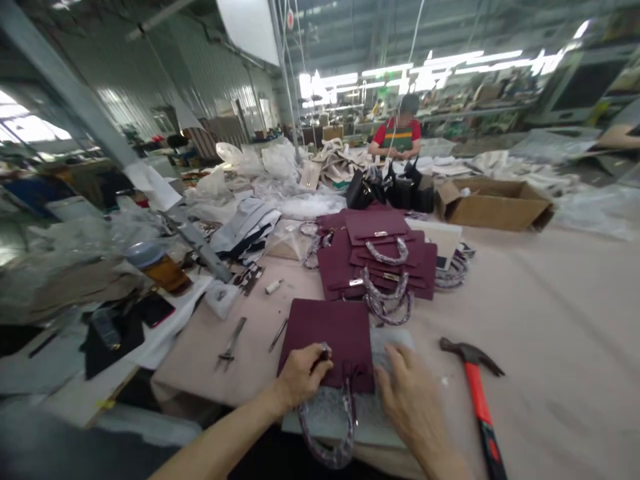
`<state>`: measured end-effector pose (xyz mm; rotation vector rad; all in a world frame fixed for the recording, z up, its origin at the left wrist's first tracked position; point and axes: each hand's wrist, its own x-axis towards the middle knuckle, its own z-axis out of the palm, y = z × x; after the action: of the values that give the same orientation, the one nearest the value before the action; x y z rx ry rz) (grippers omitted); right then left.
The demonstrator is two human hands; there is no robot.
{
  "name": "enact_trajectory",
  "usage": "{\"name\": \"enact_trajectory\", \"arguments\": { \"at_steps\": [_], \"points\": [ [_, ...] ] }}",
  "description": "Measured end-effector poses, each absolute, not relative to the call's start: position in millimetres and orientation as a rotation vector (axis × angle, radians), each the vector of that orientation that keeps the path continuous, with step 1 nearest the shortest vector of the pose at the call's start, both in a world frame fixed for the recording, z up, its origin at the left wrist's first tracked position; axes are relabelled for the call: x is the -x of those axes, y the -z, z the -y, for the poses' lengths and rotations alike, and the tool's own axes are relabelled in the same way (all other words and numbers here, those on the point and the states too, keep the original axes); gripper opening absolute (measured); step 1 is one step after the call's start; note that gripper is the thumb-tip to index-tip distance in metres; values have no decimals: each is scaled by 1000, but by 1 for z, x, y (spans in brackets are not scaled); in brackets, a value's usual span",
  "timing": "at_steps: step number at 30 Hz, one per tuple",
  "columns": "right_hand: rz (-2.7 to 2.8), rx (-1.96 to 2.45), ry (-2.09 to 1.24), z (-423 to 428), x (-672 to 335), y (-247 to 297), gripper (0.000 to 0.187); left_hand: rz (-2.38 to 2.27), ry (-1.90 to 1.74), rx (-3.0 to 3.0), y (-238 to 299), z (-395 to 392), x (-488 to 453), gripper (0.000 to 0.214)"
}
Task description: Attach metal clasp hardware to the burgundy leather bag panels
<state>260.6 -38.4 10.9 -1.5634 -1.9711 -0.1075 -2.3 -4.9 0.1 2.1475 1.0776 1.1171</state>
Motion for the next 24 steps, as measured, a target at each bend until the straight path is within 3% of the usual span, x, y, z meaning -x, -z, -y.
{"name": "enact_trajectory", "arguments": {
  "at_steps": [3, 9, 15, 24],
  "points": [
    [2120, 1511, 104, 37, -200, -6, 38, -1094, -1071, -1966, -7, 4, -1, 12],
    [2136, 1513, 26, 42, -191, 2, 38, -1391, -1417, -981, -31, -34, 31, 28],
    [2098, 1499, 21, 39, -192, -2, 37, -2295, -399, -1667, -39, -55, 93, 17],
    [2119, 1420, 93, 35, -193, 3, 43, -2347, -240, -1658, -22, -36, 99, 18]
  ]
}}
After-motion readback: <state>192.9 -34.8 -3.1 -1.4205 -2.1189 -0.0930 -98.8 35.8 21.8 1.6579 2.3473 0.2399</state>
